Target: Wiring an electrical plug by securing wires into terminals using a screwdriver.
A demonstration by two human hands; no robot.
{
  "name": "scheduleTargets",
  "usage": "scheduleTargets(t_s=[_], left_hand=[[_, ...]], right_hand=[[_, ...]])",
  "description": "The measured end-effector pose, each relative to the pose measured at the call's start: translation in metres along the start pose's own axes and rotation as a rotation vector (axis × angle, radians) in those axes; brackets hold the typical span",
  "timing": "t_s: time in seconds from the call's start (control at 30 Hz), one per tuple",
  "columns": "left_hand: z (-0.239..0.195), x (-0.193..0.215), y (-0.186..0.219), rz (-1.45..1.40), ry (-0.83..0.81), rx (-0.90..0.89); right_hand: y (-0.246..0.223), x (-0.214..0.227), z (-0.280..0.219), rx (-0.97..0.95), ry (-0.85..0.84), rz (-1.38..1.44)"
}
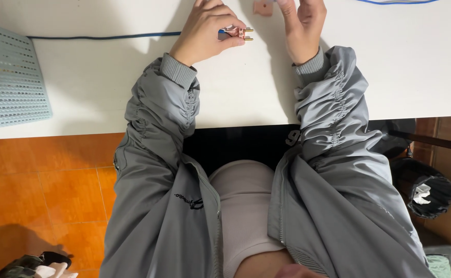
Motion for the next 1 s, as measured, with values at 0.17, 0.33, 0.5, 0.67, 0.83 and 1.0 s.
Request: scheduleTargets(t_s=[0.17,0.33,0.5,0.67,0.83,1.0], left_hand=[[-0.001,0.000,0.002,0.011,0.046,0.025],[0.000,0.000,-0.002,-0.052,0.034,0.085],[-0.001,-0.001,-0.004,-0.028,0.038,0.062],[0.000,-0.002,-0.004,-0.014,0.036,0.050],[0.001,-0.003,-0.005,-0.042,0.051,0.032],[0.001,-0.003,-0.006,-0.016,0.052,0.000]], right_hand=[[-0.018,-0.020,0.002,0.045,-0.075,0.156],[-0.019,-0.035,0.000,0.052,-0.164,0.225],[-0.026,-0.038,0.001,0.044,-0.182,0.211],[-0.026,-0.039,-0.002,0.079,-0.197,0.231],[-0.028,-0.040,-0.001,0.087,-0.199,0.216],[-0.032,-0.039,0.000,0.069,-0.212,0.172]])
Point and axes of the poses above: each hand's wrist, its own z-axis towards the middle knuckle, its own x-axis out of the back of the hand, y = z × x, the point moved 5 cm from there along z, towards the middle knuckle, and after that the axes turned 7 degrees about -y, right-handed, at the moved point
